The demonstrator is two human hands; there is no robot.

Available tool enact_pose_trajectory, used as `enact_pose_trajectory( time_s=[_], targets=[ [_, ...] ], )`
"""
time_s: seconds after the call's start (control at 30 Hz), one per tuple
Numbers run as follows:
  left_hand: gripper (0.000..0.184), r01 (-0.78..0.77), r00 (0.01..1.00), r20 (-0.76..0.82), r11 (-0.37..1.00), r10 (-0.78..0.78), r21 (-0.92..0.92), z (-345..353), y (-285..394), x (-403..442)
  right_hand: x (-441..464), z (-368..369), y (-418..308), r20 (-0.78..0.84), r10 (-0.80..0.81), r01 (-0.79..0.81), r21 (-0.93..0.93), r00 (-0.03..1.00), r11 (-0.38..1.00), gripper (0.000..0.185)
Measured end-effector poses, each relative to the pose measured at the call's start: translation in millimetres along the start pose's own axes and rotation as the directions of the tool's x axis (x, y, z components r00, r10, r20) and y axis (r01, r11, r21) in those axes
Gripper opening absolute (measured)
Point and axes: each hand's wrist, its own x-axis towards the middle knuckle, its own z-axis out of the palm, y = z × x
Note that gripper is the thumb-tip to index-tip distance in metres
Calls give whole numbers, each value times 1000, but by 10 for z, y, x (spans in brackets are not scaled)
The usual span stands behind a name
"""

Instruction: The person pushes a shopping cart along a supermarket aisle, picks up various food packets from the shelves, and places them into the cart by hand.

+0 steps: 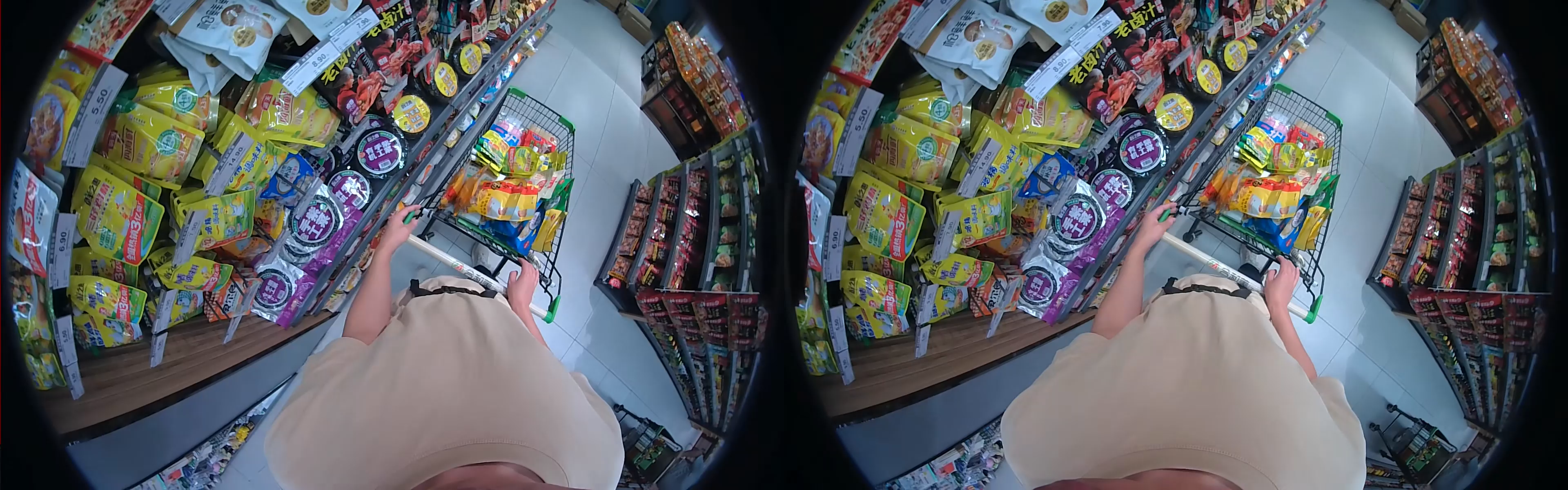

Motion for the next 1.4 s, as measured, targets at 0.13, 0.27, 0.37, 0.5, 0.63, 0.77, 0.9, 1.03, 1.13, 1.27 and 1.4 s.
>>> enact_pose_trajectory(
  time_s=[0.13,0.27,0.37,0.5,0.63,0.77,0.9,1.03,1.13,1.27,1.4],
  targets=[
    [42,-29,999,-14,999,29,-17,1,-65,-33,5,13,19,4,-18,18,-26,1000,999,43],
    [42,-36,999,30,999,36,15,-11,-10,2,43,63,32,-15,-161,155,-212,987,965,43],
    [41,-49,998,25,999,49,12,23,-44,30,96,47,60,68,-154,165,-213,986,963,42],
    [40,-32,999,20,999,31,37,61,114,33,144,21,87,62,-161,170,-182,985,969,41],
    [43,-66,998,0,998,66,-6,138,28,70,155,0,113,36,-170,174,-131,985,976,39],
    [45,-62,998,-20,998,61,-29,191,-63,80,187,-17,120,38,-163,166,-126,986,978,39],
    [46,-56,990,-136,989,38,-137,285,-2,-10,186,-17,168,4,-184,184,-98,983,978,40],
    [46,-120,987,-120,988,108,-100,293,-50,-14,174,-38,160,-15,-188,186,-91,982,978,39],
    [49,-47,995,-87,999,44,-23,317,-84,-6,169,-47,182,-35,-202,197,-108,979,974,39],
    [59,-34,999,-12,890,44,455,409,119,46,183,-45,277,-33,-200,196,-104,979,975,39],
    [61,-13,996,82,867,-32,498,403,243,160,239,-113,268,-19,-174,171,-105,985,980,39]
  ],
)
